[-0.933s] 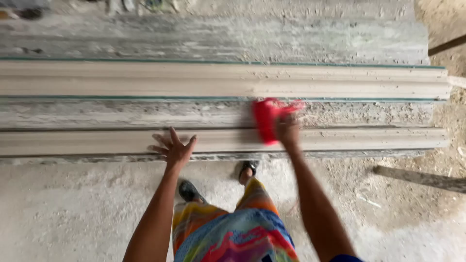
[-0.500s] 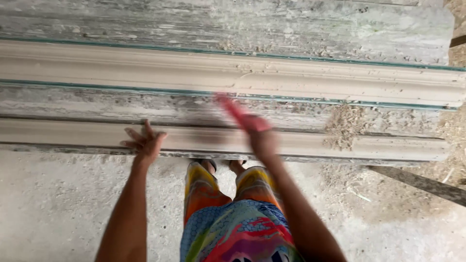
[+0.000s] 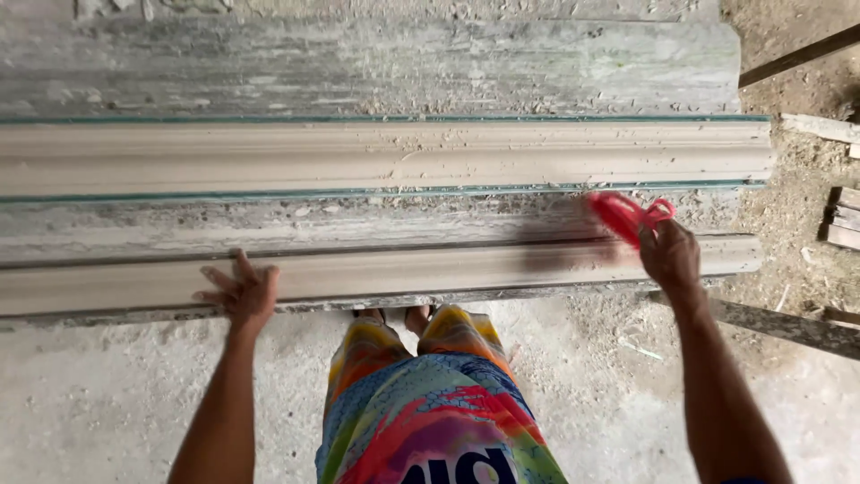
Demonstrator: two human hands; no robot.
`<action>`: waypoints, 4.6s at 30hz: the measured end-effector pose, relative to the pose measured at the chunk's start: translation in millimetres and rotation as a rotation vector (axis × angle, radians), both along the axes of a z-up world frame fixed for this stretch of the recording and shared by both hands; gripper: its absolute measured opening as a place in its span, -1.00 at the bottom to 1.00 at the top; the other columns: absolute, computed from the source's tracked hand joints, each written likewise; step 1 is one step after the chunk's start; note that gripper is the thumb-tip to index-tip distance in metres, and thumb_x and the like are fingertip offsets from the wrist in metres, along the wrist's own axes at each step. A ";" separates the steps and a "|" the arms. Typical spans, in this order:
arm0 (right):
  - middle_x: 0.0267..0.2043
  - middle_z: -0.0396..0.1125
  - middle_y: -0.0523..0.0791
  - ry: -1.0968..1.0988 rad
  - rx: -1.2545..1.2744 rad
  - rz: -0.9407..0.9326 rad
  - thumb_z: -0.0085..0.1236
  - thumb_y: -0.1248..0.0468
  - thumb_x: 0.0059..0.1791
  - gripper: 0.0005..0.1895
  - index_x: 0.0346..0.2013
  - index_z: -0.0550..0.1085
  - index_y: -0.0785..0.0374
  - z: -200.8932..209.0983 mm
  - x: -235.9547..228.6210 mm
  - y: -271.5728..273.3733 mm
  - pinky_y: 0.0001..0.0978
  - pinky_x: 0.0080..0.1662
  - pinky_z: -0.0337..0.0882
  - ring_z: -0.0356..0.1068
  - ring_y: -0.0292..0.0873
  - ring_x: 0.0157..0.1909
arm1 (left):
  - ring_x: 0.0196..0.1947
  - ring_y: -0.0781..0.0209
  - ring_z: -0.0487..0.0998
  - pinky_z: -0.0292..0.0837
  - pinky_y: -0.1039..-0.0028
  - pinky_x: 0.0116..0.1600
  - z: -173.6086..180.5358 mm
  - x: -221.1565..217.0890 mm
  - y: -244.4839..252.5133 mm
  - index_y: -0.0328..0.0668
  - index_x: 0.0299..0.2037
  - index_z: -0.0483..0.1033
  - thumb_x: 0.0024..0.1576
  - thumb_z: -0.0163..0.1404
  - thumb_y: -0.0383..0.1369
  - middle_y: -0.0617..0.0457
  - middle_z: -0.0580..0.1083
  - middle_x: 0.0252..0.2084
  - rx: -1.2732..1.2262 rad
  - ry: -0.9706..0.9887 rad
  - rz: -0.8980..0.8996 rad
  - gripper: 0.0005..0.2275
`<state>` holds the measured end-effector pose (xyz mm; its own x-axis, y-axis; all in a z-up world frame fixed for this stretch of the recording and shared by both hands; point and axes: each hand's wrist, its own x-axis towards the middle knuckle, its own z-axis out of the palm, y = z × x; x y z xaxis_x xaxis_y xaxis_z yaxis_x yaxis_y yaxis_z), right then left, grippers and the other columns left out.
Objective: The person cleans long wooden molding pieces on a workbench using a red dustpan and a brush. They sweep the surfaces and edges, then use the brush to remove remaining dust from the grooves.
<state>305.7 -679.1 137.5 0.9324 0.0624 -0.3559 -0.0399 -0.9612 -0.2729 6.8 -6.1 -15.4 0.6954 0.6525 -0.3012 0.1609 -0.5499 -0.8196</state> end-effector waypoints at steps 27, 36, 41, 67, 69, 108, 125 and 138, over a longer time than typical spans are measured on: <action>0.19 0.36 0.00 -0.404 1.192 -0.340 0.03 0.38 0.09 -0.67 0.17 0.41 0.25 -101.2 -35.6 44.2 -0.17 0.11 0.54 0.42 -0.10 0.21 | 0.43 -0.42 -0.84 -0.93 -0.34 0.35 28.0 45.7 -132.6 0.07 0.54 -0.55 0.05 -0.53 0.46 -0.30 -0.76 0.48 -1.190 -0.401 0.630 -0.02; -0.25 0.48 0.00 -0.501 0.527 0.032 0.02 0.33 0.13 -0.89 -0.07 0.45 0.27 -96.0 30.0 -21.4 -0.23 -0.30 0.53 0.53 -0.09 -0.25 | 0.47 -0.55 -0.69 -0.48 -0.50 0.42 76.2 49.4 -118.5 0.29 0.55 -0.40 0.00 -0.40 0.40 -0.09 -0.72 0.54 -1.337 -0.403 0.853 -0.07; -0.29 0.41 0.00 -0.725 0.079 -0.261 0.08 0.19 0.17 -0.82 -0.18 0.42 0.26 -93.5 68.6 -139.0 -0.05 -0.24 0.40 0.40 -0.02 -0.29 | 0.51 -0.38 -0.69 -0.44 -0.30 0.49 69.4 29.9 -114.9 0.08 0.56 -0.20 0.08 -0.29 0.31 -0.08 -0.58 0.58 -1.464 -0.587 0.787 -0.12; -0.19 0.32 0.00 -0.414 0.359 -0.102 -0.03 0.14 0.22 -0.72 -0.02 0.44 0.33 -147.8 -29.9 179.1 -0.16 -0.22 0.36 0.31 -0.03 -0.18 | 0.53 -0.53 -0.27 -0.45 -0.35 0.44 7.9 2.5 109.3 -0.32 0.51 -0.03 0.23 -0.30 0.25 -0.57 -0.18 0.53 -0.966 -1.173 0.501 -0.16; -0.16 0.33 -0.02 -0.631 0.204 -0.023 0.08 0.11 0.24 -0.66 -0.09 0.40 0.39 -121.5 4.8 141.5 -0.18 -0.18 0.35 0.31 -0.06 -0.14 | 0.54 -0.51 -0.28 -0.48 -0.36 0.45 6.5 10.8 114.7 -0.31 0.53 -0.07 0.24 -0.37 0.29 -0.57 -0.20 0.54 -0.970 -1.136 0.496 -0.14; -0.45 0.28 0.00 0.099 0.666 0.062 0.18 0.25 0.20 -0.76 -0.25 0.45 0.38 -141.0 71.6 495.0 -0.21 -0.30 0.23 0.21 -0.22 -0.39 | 0.60 -0.30 -0.22 -0.59 -0.32 0.50 9.6 21.0 110.9 -0.24 0.49 0.01 0.18 -0.46 0.37 -0.32 -0.18 0.61 -0.920 -1.055 0.518 -0.12; 0.06 0.34 0.02 -0.496 0.908 0.041 0.11 0.21 0.18 -0.68 0.13 0.34 0.37 -125.9 246.6 140.7 -0.10 0.07 0.47 0.35 0.01 0.08 | 0.56 -0.42 -0.50 -0.68 -0.42 0.41 9.9 263.7 -209.6 -0.23 0.56 -0.05 0.19 -0.48 0.40 -0.45 -0.37 0.58 -0.974 -1.298 0.620 -0.08; -0.16 0.35 -0.19 -0.198 1.242 -0.193 -0.05 0.31 0.30 -0.90 -0.08 0.40 0.21 -195.2 326.6 -116.7 -0.45 -0.17 0.39 0.31 -0.28 -0.19 | 0.62 -0.49 -0.38 -0.41 -0.53 0.50 25.9 275.4 -244.4 -0.16 0.58 0.11 0.32 -0.54 0.32 -0.38 -0.28 0.63 -0.750 -1.340 0.539 -0.18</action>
<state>632.3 -795.8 -57.7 0.9938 0.1105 -0.0094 -0.0051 -0.0390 -0.9992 282.2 -250.4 10.5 0.4584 0.8875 -0.0463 0.7943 -0.3858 0.4693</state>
